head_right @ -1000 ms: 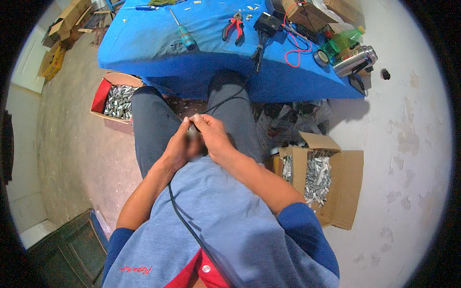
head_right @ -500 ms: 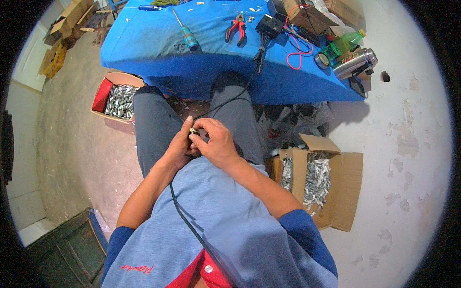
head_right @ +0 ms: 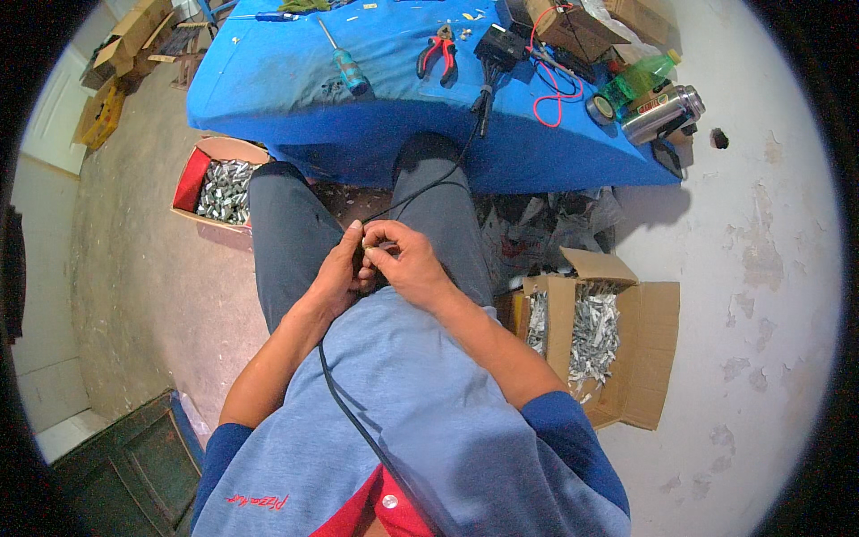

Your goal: The person uses pliers to crimp a metal collar onto a gray cable, then uses a screwdriver to tighten screws on a white plastic component.

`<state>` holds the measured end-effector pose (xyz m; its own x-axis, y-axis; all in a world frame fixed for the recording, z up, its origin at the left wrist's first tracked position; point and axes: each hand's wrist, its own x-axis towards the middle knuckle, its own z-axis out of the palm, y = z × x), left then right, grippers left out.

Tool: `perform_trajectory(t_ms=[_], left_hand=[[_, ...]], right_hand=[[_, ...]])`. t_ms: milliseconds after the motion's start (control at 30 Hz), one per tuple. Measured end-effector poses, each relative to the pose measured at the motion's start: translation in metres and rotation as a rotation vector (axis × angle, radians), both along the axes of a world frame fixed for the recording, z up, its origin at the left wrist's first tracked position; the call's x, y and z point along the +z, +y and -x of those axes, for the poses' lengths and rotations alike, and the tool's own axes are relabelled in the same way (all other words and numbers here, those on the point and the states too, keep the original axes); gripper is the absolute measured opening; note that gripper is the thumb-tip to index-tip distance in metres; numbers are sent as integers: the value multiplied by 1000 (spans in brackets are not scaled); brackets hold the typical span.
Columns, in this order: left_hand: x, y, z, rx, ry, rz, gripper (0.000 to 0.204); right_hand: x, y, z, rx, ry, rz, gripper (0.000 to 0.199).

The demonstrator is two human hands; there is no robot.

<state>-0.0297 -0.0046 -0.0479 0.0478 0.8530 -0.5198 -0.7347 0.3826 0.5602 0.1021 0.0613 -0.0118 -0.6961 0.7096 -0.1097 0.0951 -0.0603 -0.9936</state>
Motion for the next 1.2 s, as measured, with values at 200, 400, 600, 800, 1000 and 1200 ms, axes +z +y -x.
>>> perform_trajectory(t_ms=[200, 400, 600, 800, 1000, 1200], left_hand=[[3, -3, 1, 8, -16, -4, 35], [4, -2, 5, 25, -96, -11, 40], [10, -2, 5, 40, -156, 16, 47], [6, -2, 8, -20, -179, -31, 47], [8, 0, 9, -56, -211, 55, 48], [3, -1, 10, -117, -226, -14, 50]], right_hand=[[2, 7, -9, 84, 57, 110, 9], [-7, 10, -14, 132, 198, 32, 12], [0, 6, -9, -17, 193, 225, 15], [-8, 4, -4, 0, 168, 98, 22], [-16, 3, -3, -41, 97, -20, 17], [-13, 3, 0, -72, 56, -82, 17]])
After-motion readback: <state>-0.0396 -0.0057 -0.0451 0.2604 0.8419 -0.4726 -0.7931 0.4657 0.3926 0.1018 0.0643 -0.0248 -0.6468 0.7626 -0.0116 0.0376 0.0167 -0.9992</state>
